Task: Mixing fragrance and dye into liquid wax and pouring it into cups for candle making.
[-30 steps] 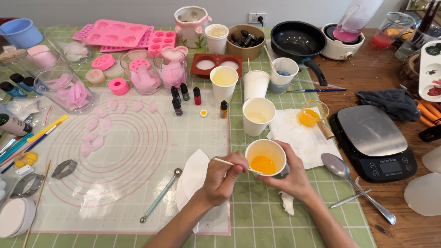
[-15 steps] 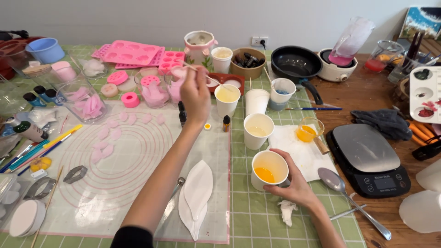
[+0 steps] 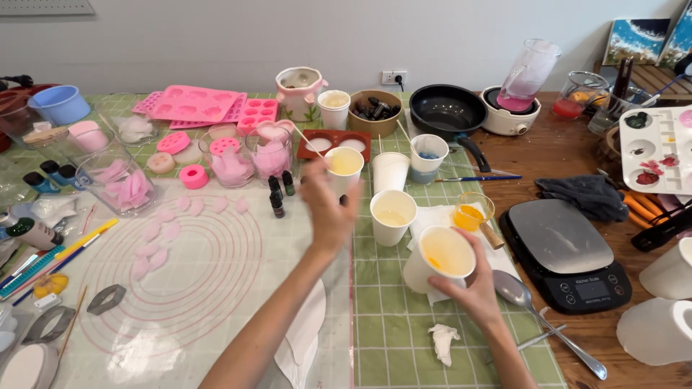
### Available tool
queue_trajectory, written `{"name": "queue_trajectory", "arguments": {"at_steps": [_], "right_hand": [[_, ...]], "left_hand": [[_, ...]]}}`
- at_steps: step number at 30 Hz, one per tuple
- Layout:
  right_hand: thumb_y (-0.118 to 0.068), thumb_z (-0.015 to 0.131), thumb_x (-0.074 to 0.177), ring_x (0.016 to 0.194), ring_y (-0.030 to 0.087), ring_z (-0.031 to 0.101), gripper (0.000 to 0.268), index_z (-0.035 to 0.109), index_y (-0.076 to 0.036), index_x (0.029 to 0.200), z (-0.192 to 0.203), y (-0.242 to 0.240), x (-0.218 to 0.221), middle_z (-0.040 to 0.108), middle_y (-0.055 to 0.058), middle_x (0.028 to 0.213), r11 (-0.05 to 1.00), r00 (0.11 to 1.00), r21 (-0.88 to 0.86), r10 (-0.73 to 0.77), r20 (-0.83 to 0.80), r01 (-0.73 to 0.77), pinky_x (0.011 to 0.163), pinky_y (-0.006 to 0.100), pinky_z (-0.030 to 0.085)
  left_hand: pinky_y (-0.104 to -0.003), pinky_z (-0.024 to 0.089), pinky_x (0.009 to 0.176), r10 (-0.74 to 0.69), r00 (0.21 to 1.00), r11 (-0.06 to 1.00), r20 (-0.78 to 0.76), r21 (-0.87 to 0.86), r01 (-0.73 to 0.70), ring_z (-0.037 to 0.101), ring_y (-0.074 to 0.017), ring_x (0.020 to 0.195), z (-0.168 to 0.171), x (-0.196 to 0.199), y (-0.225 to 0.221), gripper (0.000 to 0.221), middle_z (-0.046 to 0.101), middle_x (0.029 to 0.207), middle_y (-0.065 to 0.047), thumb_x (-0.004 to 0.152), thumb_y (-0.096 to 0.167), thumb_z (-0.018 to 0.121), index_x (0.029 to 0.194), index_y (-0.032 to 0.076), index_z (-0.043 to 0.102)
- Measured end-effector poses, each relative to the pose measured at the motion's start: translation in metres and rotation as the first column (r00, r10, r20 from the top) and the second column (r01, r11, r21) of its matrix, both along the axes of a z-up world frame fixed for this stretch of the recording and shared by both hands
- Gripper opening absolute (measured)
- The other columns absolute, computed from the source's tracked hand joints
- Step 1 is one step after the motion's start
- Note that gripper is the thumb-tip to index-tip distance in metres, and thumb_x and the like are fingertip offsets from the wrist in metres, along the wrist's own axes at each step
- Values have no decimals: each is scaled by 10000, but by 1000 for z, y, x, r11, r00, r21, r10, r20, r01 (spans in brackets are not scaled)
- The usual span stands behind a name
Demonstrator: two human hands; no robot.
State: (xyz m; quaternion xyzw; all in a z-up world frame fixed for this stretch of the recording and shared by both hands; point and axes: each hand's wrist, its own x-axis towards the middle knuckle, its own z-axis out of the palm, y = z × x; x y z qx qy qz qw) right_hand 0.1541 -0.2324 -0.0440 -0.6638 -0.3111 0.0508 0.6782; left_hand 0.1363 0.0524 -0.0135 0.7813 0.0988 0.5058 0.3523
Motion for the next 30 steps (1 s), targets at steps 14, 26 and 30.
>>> {"name": "queue_trajectory", "arguments": {"at_steps": [14,26,30], "right_hand": [[-60,855,718,1327,204,563,899,394,-18,1489,7,5,-3,557,122,1428,966,967,102,-244,68,236,1130,368,462],[-67,861,719,1300,205,582,905,380,-3,1482,7,35,-2,547,118,1404,981,974,-26,-186,132,191,1103,362,498],[-67,864,727,1285,211,581,910,366,3,1486,18,54,9,551,132,1397,985,971,-88,-128,202,148,1080,359,496]], "left_hand": [[-564,350,1082,-361,750,891,-554,33,453,493,-360,1362,10,-1,-35,1243,489,1465,-199,608,282,891,1586,147,136],[-507,300,1091,-419,655,824,-629,38,565,482,-320,1373,26,-129,-61,1347,467,1482,-206,575,341,954,1603,118,113],[-493,318,1076,-479,691,797,-541,62,601,496,-326,1385,13,-133,-70,1349,475,1519,-216,596,389,954,1626,104,131]]}}
